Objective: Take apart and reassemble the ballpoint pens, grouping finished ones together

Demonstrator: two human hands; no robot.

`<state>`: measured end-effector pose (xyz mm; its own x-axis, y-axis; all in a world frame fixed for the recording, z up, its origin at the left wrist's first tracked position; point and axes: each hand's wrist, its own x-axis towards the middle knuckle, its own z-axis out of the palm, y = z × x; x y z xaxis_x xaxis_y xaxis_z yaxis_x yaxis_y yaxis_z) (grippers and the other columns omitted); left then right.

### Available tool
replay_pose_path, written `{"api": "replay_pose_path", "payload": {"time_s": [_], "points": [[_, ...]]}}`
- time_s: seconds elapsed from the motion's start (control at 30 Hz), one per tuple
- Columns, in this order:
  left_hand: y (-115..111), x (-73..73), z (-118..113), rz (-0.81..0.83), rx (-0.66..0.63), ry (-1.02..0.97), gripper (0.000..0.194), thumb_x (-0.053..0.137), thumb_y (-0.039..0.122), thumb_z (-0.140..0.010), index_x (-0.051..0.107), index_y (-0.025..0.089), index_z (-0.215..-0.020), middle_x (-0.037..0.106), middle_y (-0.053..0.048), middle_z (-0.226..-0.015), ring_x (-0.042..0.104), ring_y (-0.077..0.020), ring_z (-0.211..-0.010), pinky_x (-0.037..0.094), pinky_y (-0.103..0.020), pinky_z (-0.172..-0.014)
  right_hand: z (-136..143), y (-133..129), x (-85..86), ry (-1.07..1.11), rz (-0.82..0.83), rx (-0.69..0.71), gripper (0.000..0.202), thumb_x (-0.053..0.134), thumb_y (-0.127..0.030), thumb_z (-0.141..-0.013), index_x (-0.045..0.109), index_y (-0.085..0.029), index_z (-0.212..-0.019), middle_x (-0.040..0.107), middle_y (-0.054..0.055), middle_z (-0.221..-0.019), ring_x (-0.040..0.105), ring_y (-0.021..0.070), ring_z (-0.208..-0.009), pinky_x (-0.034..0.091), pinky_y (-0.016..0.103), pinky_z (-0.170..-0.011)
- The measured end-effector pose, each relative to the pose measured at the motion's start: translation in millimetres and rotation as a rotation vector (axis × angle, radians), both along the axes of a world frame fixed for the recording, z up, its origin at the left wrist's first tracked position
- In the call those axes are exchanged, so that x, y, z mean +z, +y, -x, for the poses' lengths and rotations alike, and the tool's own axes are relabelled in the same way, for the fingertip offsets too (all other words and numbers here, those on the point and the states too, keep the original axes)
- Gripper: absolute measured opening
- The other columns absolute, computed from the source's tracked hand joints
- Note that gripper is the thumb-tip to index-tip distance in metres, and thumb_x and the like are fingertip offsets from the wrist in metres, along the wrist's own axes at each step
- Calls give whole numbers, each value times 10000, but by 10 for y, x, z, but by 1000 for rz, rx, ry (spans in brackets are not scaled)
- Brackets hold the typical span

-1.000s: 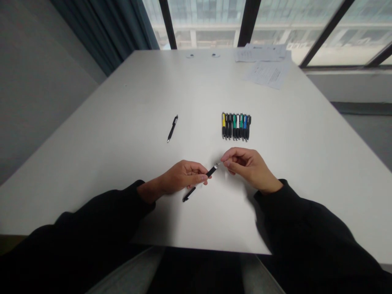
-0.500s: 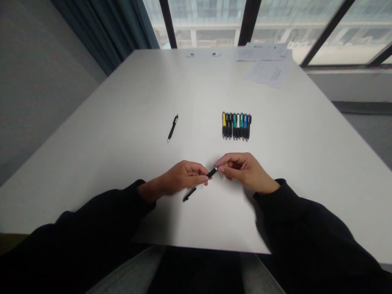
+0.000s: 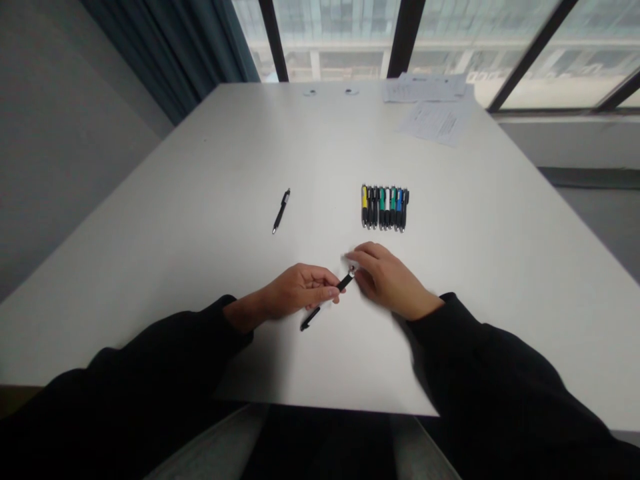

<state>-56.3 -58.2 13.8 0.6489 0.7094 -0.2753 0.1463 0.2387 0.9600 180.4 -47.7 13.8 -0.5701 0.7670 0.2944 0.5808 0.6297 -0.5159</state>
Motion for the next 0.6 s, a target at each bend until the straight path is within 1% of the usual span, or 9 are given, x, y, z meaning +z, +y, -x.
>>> {"api": "replay_pose_path", "payload": {"time_s": [0.07, 0.13, 0.17, 0.23, 0.3, 0.37, 0.47, 0.6], "points": [[-4, -2, 3, 8, 4, 0, 343, 727, 452, -851, 719, 122, -940, 700, -43, -820, 494, -68, -572, 383, -195, -508, 18, 9, -11, -12, 19, 18, 250, 528, -120, -915, 717, -162, -1073, 698, 161, -1047, 664, 286, -973, 550, 436, -854], [-8, 4, 6, 17, 3, 0, 338, 730, 444, -851, 717, 120, -945, 698, -41, -818, 487, -66, -572, 380, -192, -505, 0, 5, 5, 52, 88, -2, 194, 543, -145, -935, 723, -172, -1004, 711, 135, -982, 664, 257, -901, 542, 409, -809], [-9, 10, 7, 21, 3, 0, 335, 729, 440, -851, 717, 119, -945, 699, -42, -820, 491, -67, -578, 381, -191, -505, -21, -1, 20, 124, 152, -24, 163, 567, -178, -946, 722, -177, -997, 714, 120, -963, 660, 240, -865, 538, 394, -784], [-9, 21, 7, 25, 5, 5, 332, 729, 436, -849, 716, 118, -944, 703, -46, -827, 519, -77, -605, 387, -190, -511, -71, -18, 55, 319, 331, -72, 133, 634, -272, -950, 725, -189, -1000, 706, 84, -898, 635, 199, -763, 528, 355, -704], [-7, 28, 6, 24, 8, 18, 334, 727, 438, -845, 718, 121, -951, 709, -53, -843, 553, -91, -640, 400, -192, -523, -113, -34, 88, 514, 505, -109, 182, 703, -357, -920, 737, -201, -1007, 690, 56, -841, 596, 170, -682, 510, 322, -628], [-4, 26, 7, 16, 4, 27, 337, 723, 441, -845, 719, 126, -966, 712, -55, -853, 575, -103, -669, 413, -194, -534, -129, -44, 115, 621, 610, -115, 219, 758, -394, -878, 757, -210, -995, 683, 46, -820, 576, 160, -661, 505, 312, -608], [-3, 14, 11, 9, -2, 32, 339, 719, 446, -849, 720, 130, -974, 712, -53, -858, 576, -102, -667, 414, -194, -535, -113, -56, 143, 636, 663, -88, 231, 791, -406, -846, 777, -206, -960, 677, 47, -811, 566, 160, -669, 506, 315, -617], [-5, 1, 14, 10, -5, 25, 332, 724, 447, -847, 725, 133, -956, 709, -48, -851, 569, -97, -653, 408, -194, -535, -86, -75, 151, 612, 696, -78, 246, 786, -421, -849, 779, -197, -953, 664, 46, -791, 548, 161, -666, 482, 314, -610]]}}
